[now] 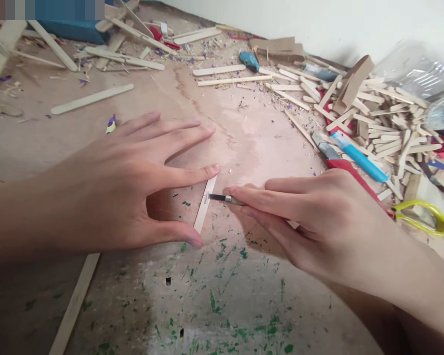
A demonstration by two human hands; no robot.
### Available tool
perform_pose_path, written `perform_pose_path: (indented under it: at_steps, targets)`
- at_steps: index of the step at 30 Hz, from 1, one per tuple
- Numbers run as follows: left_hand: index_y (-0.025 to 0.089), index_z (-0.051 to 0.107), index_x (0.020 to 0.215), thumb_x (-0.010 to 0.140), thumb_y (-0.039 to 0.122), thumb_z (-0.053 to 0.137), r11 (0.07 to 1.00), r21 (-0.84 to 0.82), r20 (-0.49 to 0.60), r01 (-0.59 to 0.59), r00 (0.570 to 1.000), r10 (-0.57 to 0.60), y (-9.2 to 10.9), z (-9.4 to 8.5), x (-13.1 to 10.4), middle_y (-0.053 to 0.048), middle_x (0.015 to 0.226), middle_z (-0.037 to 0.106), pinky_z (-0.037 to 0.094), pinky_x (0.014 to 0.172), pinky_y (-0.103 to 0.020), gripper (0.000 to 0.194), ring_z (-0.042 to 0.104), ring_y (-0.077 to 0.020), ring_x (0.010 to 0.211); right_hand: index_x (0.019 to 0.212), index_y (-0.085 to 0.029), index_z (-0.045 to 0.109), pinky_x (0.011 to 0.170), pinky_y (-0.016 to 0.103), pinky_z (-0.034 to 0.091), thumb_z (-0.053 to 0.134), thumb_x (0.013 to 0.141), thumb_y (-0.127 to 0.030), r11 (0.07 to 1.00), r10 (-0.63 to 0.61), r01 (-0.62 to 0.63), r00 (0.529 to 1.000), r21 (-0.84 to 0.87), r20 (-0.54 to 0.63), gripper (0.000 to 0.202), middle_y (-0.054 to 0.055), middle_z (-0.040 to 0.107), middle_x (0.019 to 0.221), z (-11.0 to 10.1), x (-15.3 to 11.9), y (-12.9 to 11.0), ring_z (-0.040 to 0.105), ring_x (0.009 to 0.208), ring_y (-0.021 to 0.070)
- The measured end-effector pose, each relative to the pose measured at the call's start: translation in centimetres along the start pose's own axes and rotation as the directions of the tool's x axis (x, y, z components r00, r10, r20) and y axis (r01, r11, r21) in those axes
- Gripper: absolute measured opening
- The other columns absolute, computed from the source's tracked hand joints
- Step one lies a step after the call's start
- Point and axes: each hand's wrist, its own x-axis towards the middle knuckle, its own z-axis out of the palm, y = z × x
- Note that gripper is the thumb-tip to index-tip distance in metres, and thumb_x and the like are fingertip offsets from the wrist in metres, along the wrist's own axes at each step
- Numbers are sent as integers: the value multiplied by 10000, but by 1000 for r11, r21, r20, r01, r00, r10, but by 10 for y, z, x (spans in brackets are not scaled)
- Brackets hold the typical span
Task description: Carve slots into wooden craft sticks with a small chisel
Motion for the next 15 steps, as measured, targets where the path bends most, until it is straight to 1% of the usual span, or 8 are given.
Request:
perform_pose_path:
  at_steps: [2, 4, 7, 8, 9, 12, 13, 15]
  targets:
    - [355, 700, 1631, 1008, 964, 565, 1000, -1, 7, 7, 1000, -7, 0, -1, 0, -107, 1875, 450, 267, 1460, -712, 882, 430, -452, 1731, 1359, -277, 780, 520, 235, 501, 582, 1210, -245, 998, -18, 16, 999, 57, 31, 250, -26, 850, 908, 1, 2, 2, 776, 657, 101]
    - [357, 701, 1631, 1004, 967, 568, 1000, -5, 10, 10, 1000, -10, 1, -1, 1, -107, 1874, 452, 267, 1461, -712, 886, 433, -454, 1729, 1356, -282, 775, 525, 224, 494, 573, 1215, -248, 996, -28, 24, 999, 91, 41, 249, -37, 837, 904, 3, 3, 7, 729, 619, 83]
    - [334, 707, 1631, 1016, 948, 575, 1000, -6, 5, 0, 1000, 0, 1, -1, 1, -133, 1873, 450, 268, 1460, -726, 879, 441, -466, 1723, 1411, -276, 767, 491, 242, 426, 609, 1198, -239, 996, -82, 81, 996, 32, 42, 267, -34, 806, 878, 4, 2, 13, 588, 523, 66]
    - [325, 711, 1629, 1017, 938, 585, 1000, -7, -2, -6, 1000, 6, 1, -2, 0, -142, 1868, 455, 274, 1458, -730, 875, 445, -473, 1719, 1444, -284, 755, 493, 247, 422, 609, 1196, -231, 996, -86, 85, 995, 17, 50, 292, -31, 803, 886, 3, 2, 14, 571, 521, 67]
    - [317, 714, 1627, 1017, 929, 599, 1000, -10, -7, -12, 1000, 12, 1, -2, 0, -149, 1864, 460, 280, 1454, -737, 872, 450, -481, 1715, 1475, -301, 742, 506, 249, 440, 598, 1197, -226, 997, -77, 76, 995, 22, 60, 321, -28, 807, 904, 3, 2, 14, 586, 537, 73]
    - [296, 719, 1623, 1002, 909, 653, 1000, -24, -9, -19, 1000, 18, 1, -2, 0, -160, 1858, 467, 294, 1436, -773, 875, 459, -512, 1702, 1535, -391, 712, 589, 248, 549, 568, 1206, -241, 993, -11, 0, 996, 119, 88, 389, -39, 845, 997, 3, 3, 12, 736, 681, 106]
    - [291, 718, 1623, 997, 902, 671, 999, -27, -7, -19, 1000, 18, 1, -3, 0, -160, 1858, 466, 293, 1431, -786, 877, 459, -521, 1700, 1547, -412, 705, 612, 243, 575, 567, 1208, -251, 988, -2, -11, 996, 152, 89, 400, -48, 855, 1023, 3, 3, 10, 765, 719, 110]
    - [287, 715, 1626, 991, 896, 688, 999, -31, -8, -14, 1000, 14, 1, -3, 0, -158, 1857, 468, 289, 1426, -799, 880, 460, -526, 1698, 1549, -422, 710, 618, 228, 588, 573, 1210, -276, 987, -3, -12, 996, 162, 91, 393, -60, 861, 1020, 4, 4, 10, 764, 706, 101]
